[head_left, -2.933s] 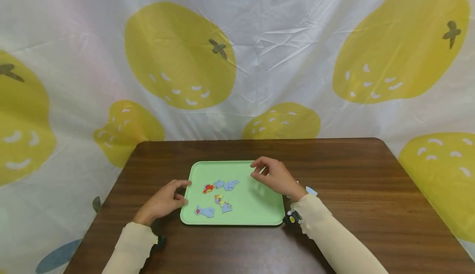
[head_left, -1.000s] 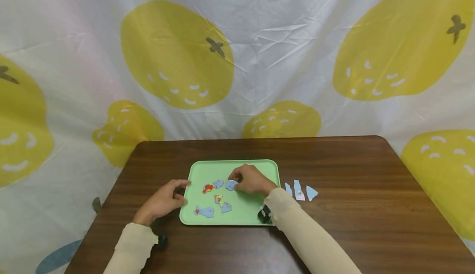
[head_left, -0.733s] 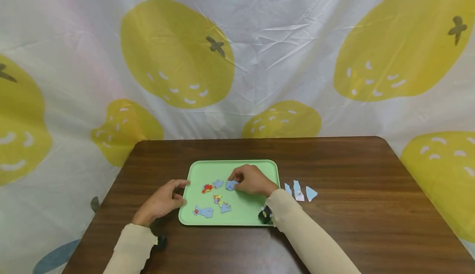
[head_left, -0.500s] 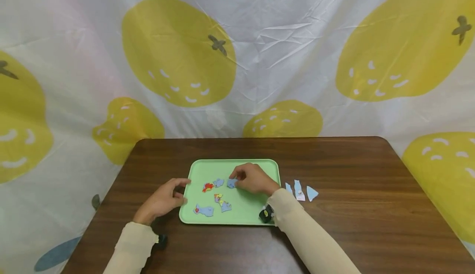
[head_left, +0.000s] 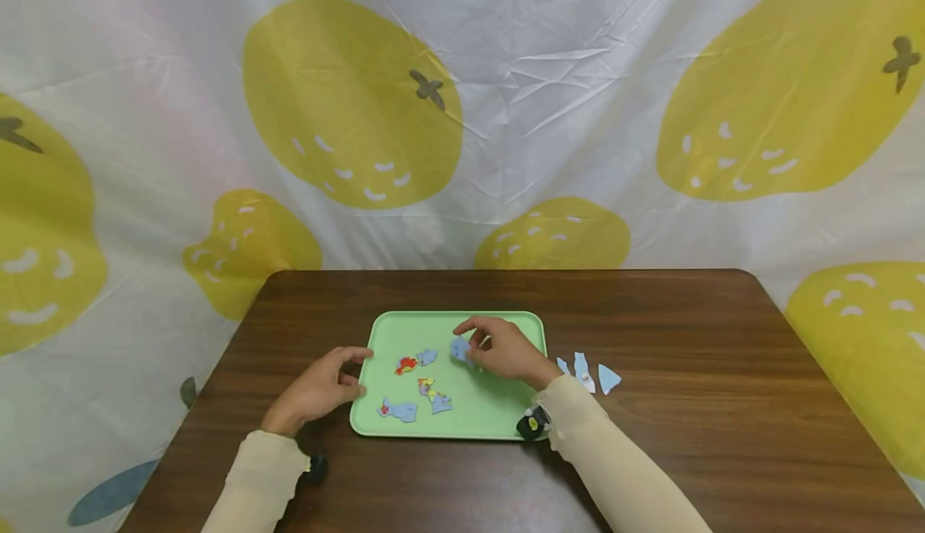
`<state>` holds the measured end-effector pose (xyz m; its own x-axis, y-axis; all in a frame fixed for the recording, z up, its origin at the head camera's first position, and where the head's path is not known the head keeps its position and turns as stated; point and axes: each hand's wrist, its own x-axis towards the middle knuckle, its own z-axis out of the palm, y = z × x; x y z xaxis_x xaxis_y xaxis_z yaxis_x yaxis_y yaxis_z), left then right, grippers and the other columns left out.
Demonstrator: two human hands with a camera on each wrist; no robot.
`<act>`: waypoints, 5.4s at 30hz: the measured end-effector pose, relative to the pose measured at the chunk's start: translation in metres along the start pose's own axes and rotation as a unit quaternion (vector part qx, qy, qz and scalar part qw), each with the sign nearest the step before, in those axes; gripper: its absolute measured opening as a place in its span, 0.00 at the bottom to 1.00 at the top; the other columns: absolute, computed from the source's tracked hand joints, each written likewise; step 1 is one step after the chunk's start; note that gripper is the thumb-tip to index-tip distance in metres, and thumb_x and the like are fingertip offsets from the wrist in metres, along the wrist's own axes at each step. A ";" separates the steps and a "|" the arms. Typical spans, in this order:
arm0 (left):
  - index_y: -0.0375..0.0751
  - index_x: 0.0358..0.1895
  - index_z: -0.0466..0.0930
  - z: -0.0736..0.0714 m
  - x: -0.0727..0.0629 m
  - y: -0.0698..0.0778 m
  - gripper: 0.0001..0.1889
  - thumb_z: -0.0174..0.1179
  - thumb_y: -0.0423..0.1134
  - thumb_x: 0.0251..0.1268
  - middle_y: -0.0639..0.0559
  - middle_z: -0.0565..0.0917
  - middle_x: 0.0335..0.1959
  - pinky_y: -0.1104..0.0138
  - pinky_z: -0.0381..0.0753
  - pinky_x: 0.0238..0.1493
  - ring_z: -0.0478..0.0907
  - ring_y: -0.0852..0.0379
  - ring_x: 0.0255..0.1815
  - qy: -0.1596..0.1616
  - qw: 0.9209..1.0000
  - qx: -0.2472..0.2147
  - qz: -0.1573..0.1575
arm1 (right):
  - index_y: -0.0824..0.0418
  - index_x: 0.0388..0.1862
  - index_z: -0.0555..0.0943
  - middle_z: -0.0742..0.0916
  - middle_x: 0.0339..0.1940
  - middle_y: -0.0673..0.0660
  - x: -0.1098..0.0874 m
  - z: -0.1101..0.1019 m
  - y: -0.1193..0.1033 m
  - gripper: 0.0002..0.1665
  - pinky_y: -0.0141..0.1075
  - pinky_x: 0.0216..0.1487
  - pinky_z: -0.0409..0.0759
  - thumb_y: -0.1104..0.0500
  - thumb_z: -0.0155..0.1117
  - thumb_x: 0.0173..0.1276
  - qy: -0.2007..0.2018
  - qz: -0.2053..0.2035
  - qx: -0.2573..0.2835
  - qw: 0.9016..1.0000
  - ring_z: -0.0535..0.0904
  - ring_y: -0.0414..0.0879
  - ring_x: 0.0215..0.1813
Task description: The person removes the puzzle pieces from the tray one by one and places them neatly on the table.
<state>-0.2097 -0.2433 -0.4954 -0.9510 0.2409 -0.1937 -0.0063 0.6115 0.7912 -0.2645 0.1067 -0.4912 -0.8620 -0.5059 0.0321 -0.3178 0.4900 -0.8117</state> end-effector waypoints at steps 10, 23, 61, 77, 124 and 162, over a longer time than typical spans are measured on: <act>0.45 0.75 0.74 -0.001 0.000 0.001 0.31 0.69 0.33 0.70 0.39 0.72 0.74 0.58 0.83 0.50 0.82 0.48 0.58 -0.003 1.000 0.001 0.003 | 0.61 0.63 0.84 0.86 0.39 0.55 -0.013 -0.009 -0.001 0.21 0.33 0.31 0.80 0.66 0.68 0.72 0.037 -0.022 0.019 0.999 0.83 0.40 0.32; 0.45 0.75 0.74 0.000 -0.001 0.000 0.31 0.70 0.32 0.69 0.39 0.73 0.73 0.58 0.84 0.50 0.82 0.47 0.58 0.002 1.000 -0.003 -0.006 | 0.59 0.63 0.83 0.86 0.39 0.55 -0.038 -0.023 0.002 0.20 0.34 0.31 0.78 0.65 0.68 0.74 0.080 -0.044 0.020 0.996 0.87 0.47 0.34; 0.43 0.75 0.74 0.003 0.000 0.002 0.32 0.70 0.31 0.68 0.38 0.76 0.68 0.61 0.83 0.47 0.83 0.49 0.54 0.008 1.000 -0.003 0.001 | 0.62 0.62 0.83 0.88 0.38 0.56 -0.120 -0.087 0.052 0.21 0.33 0.32 0.79 0.64 0.72 0.71 0.179 0.029 -0.002 0.983 0.82 0.40 0.33; 0.40 0.74 0.75 0.003 0.001 0.002 0.31 0.70 0.30 0.67 0.38 0.76 0.67 0.62 0.83 0.48 0.83 0.50 0.53 0.011 1.000 -0.010 0.007 | 0.60 0.57 0.85 0.89 0.37 0.53 -0.153 -0.122 0.074 0.17 0.32 0.37 0.78 0.62 0.73 0.71 0.182 0.070 -0.075 0.978 0.82 0.38 0.37; 0.42 0.74 0.75 0.002 0.000 0.002 0.31 0.71 0.31 0.67 0.39 0.76 0.69 0.60 0.84 0.49 0.83 0.49 0.54 0.011 1.000 -0.010 -0.004 | 0.62 0.55 0.86 0.86 0.32 0.49 -0.169 -0.142 0.095 0.18 0.33 0.32 0.72 0.57 0.75 0.69 0.133 0.123 -0.145 0.973 0.76 0.38 0.32; 0.43 0.74 0.75 0.002 -0.001 0.002 0.31 0.70 0.31 0.68 0.39 0.74 0.72 0.60 0.83 0.49 0.82 0.50 0.55 0.012 1.000 -0.008 0.002 | 0.59 0.54 0.87 0.86 0.32 0.50 -0.108 -0.096 0.034 0.14 0.34 0.34 0.76 0.54 0.71 0.75 0.137 0.055 -0.070 0.986 0.79 0.44 0.33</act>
<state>-0.2086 -0.2407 -0.4943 -0.9579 0.2255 -0.1775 -0.0078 0.5979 0.8015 -0.2206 0.2461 -0.4666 -0.9625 -0.2425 0.1217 -0.2522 0.6344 -0.7307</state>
